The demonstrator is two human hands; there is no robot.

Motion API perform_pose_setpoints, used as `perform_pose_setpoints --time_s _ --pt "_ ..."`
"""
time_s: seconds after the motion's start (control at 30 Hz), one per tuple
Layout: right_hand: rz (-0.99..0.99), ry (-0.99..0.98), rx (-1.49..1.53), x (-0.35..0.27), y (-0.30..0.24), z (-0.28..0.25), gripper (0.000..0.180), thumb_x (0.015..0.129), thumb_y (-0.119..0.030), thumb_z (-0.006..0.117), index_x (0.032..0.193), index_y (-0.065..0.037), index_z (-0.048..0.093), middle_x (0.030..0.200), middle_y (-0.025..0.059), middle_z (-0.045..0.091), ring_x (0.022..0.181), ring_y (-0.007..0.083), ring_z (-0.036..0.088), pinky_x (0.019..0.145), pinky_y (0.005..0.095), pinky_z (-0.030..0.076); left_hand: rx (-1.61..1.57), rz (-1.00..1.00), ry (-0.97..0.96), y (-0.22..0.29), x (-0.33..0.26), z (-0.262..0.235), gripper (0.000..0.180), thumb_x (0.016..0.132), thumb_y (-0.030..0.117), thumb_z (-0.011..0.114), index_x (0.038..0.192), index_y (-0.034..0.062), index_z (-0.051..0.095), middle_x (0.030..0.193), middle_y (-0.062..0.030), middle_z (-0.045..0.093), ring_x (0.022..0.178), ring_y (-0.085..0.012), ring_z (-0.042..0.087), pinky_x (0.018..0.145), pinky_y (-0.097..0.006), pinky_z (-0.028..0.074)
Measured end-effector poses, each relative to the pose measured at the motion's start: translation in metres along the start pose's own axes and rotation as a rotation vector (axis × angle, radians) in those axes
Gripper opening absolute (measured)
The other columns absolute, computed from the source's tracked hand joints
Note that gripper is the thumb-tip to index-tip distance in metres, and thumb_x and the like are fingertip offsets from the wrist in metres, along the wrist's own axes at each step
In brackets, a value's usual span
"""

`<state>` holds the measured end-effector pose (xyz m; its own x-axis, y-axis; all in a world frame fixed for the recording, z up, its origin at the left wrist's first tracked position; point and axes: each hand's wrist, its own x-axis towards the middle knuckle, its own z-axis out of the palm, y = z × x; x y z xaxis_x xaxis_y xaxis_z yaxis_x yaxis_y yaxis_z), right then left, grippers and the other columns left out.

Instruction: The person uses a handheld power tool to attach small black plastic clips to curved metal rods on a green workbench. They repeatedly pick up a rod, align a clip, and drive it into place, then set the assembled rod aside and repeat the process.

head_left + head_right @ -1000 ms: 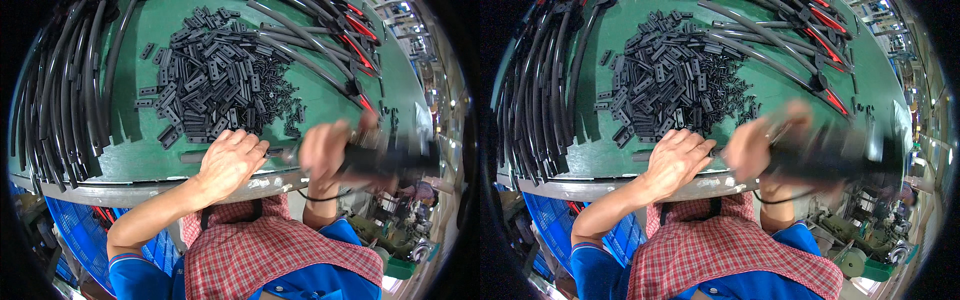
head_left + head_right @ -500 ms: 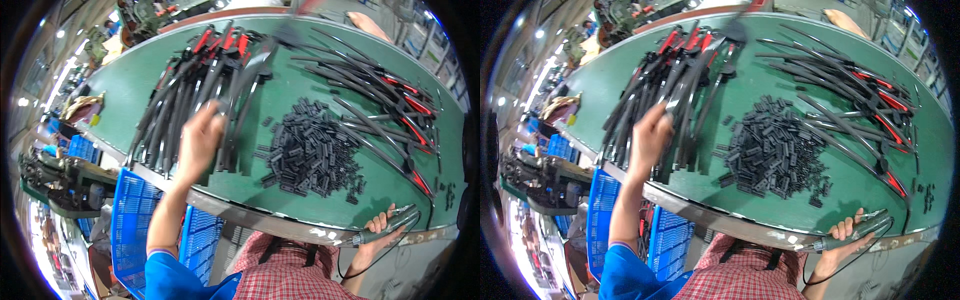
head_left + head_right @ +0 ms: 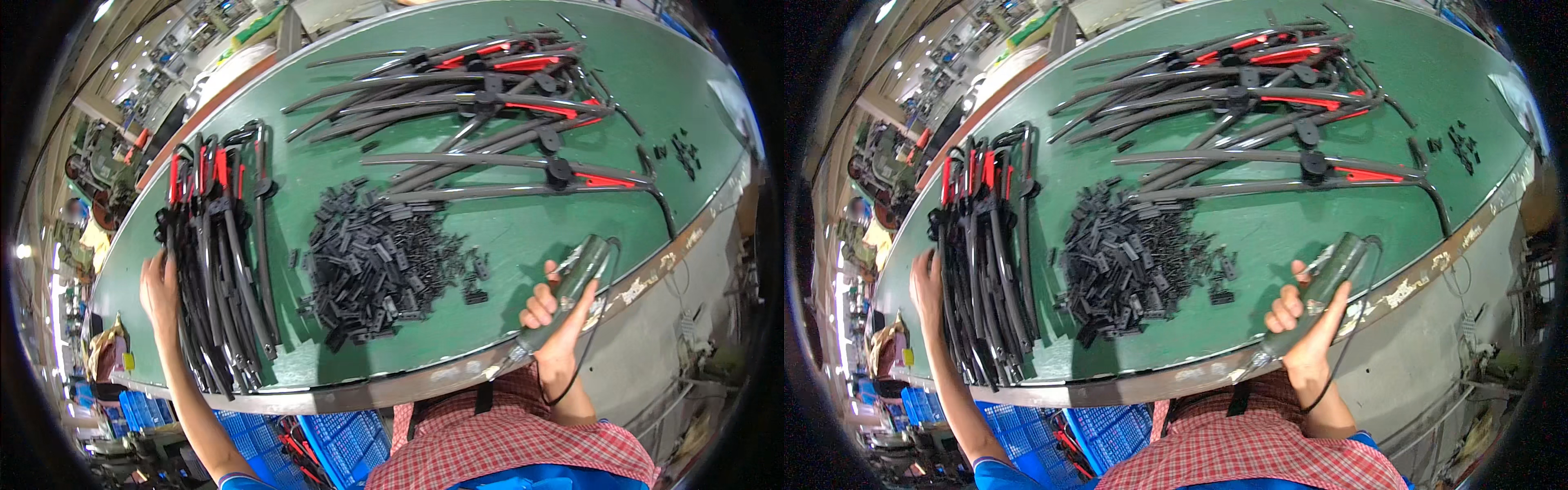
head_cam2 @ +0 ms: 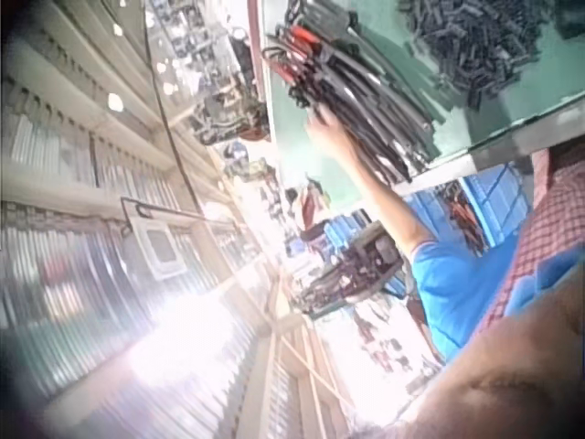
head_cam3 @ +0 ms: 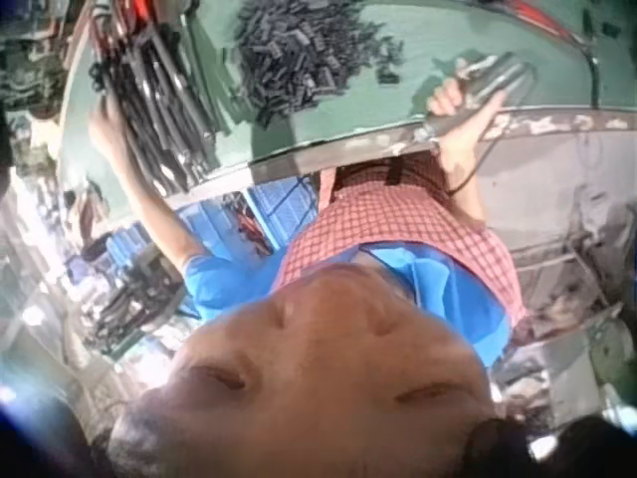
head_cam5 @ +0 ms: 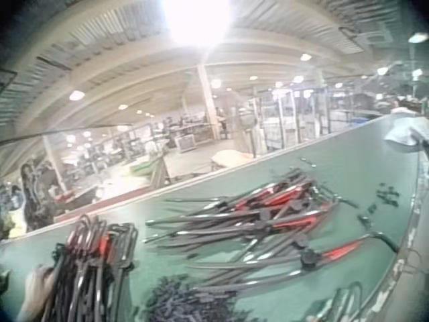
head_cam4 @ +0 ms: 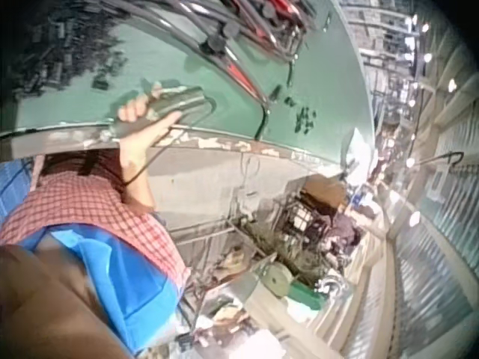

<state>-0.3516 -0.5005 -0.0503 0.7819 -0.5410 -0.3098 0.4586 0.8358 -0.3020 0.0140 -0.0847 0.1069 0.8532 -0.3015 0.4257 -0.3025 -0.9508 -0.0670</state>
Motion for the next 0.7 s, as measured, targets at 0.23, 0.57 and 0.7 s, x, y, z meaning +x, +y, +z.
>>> perform_pose_setpoints --time_s 0.23,0.57,0.7 --pt "0.042 0.03 0.037 -0.002 0.0 0.002 0.072 0.085 -0.073 0.036 0.118 -0.01 0.052 0.061 -0.0008 0.039 0.048 0.0119 0.037 0.049 0.0295 0.033 -0.62 1.028 -0.035 0.375 0.004 0.09 0.032 0.08 0.013 0.063 0.112 0.0057 0.062 0.104 -0.0115 0.062 0.098 -0.0298 0.057 0.085 -0.038 0.045" --pt "0.07 -0.063 0.118 -0.003 -0.007 -0.006 0.075 0.088 -0.072 0.031 0.122 -0.008 0.048 0.062 0.0021 0.043 0.051 0.0147 0.041 0.053 0.0321 0.037 -0.601 0.927 -0.259 0.39 -0.037 0.03 0.022 0.086 0.02 0.062 0.099 0.0029 0.059 0.082 -0.0142 0.061 0.068 -0.0321 0.062 0.061 -0.039 0.049" --pt "0.059 -0.168 0.126 -0.007 -0.007 -0.009 0.075 0.088 -0.072 0.03 0.123 -0.009 0.048 0.063 0.0022 0.044 0.053 0.0154 0.043 0.056 0.0325 0.038 -0.89 0.658 -1.015 0.364 -0.09 0.012 0.025 0.094 0.025 0.056 0.096 0.0002 0.059 0.068 -0.0057 0.059 0.06 -0.0102 0.054 0.054 -0.029 0.045"
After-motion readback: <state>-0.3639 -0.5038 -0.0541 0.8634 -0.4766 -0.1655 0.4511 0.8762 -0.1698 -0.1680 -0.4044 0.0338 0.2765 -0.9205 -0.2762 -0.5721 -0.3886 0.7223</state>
